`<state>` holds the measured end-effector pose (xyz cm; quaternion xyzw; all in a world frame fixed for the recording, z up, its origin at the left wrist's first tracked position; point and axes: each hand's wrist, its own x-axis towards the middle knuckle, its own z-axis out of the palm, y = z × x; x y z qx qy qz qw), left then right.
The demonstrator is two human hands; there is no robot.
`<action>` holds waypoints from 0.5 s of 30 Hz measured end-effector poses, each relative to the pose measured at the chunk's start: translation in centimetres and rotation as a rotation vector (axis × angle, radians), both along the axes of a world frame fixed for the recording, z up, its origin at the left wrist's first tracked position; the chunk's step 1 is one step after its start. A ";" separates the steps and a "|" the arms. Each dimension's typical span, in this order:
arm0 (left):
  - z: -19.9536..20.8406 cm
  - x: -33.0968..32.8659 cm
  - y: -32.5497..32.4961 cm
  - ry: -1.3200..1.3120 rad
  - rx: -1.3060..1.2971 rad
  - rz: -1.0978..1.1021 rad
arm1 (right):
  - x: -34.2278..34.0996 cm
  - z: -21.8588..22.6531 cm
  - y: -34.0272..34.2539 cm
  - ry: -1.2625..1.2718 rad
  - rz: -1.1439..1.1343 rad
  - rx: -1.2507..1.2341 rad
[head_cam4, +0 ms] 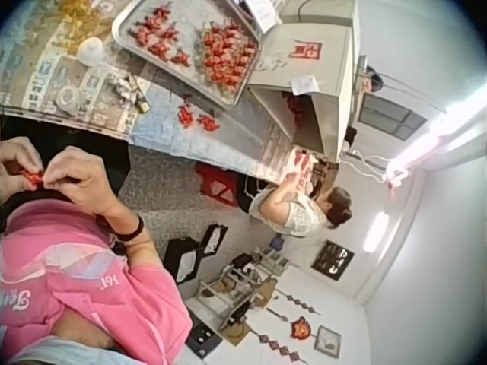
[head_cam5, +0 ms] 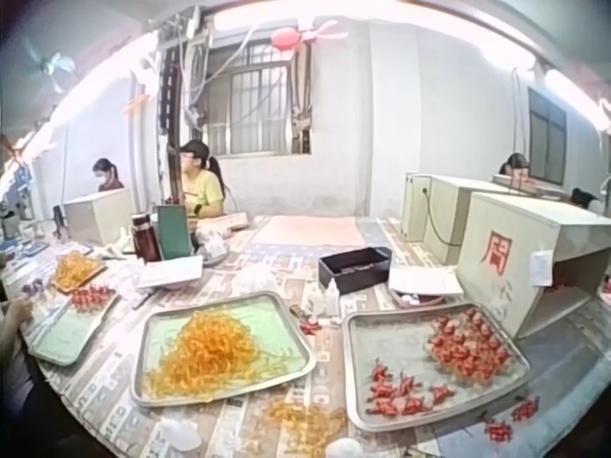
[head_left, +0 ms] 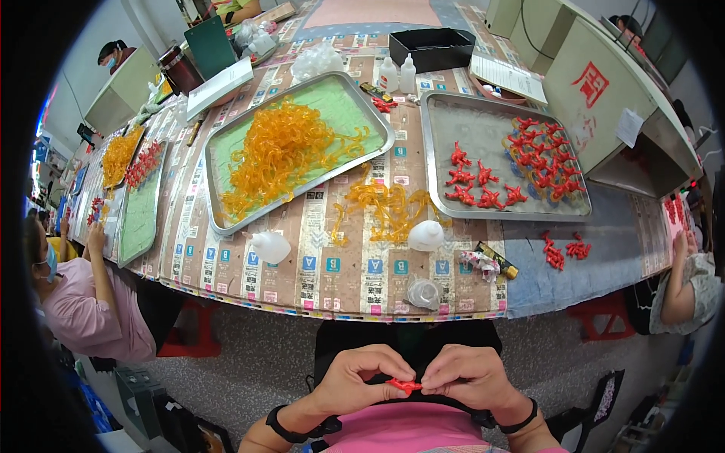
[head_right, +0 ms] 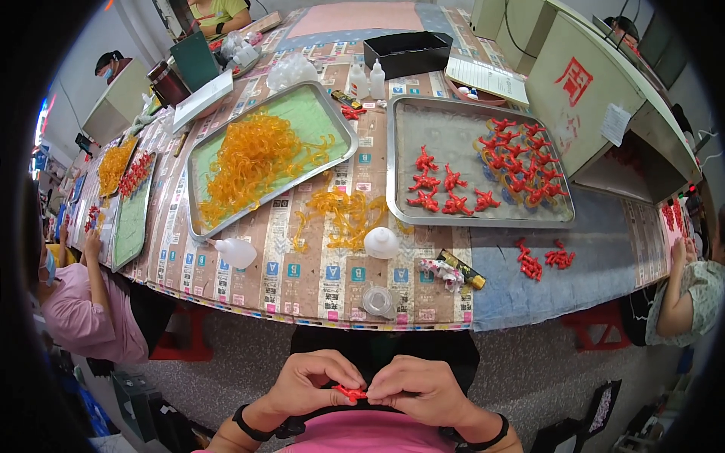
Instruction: Assembling small red and yellow plastic components into finished pieces at a factory workstation.
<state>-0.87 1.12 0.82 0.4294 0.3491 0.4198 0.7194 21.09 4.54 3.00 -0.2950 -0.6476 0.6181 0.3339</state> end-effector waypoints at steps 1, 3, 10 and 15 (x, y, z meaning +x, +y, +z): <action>-0.1 0.0 0.1 -0.002 0.000 -0.003 | 0.1 -0.1 0.0 -0.002 -0.003 0.000; -0.2 -0.1 0.3 0.019 0.061 -0.016 | 0.3 -0.2 -0.1 -0.031 0.006 0.071; 0.0 -0.2 0.1 0.001 0.048 -0.008 | 0.4 -0.3 0.0 -0.033 0.025 0.343; -0.2 -0.1 0.1 0.004 0.048 -0.011 | 0.5 -0.1 0.1 -0.083 0.024 0.448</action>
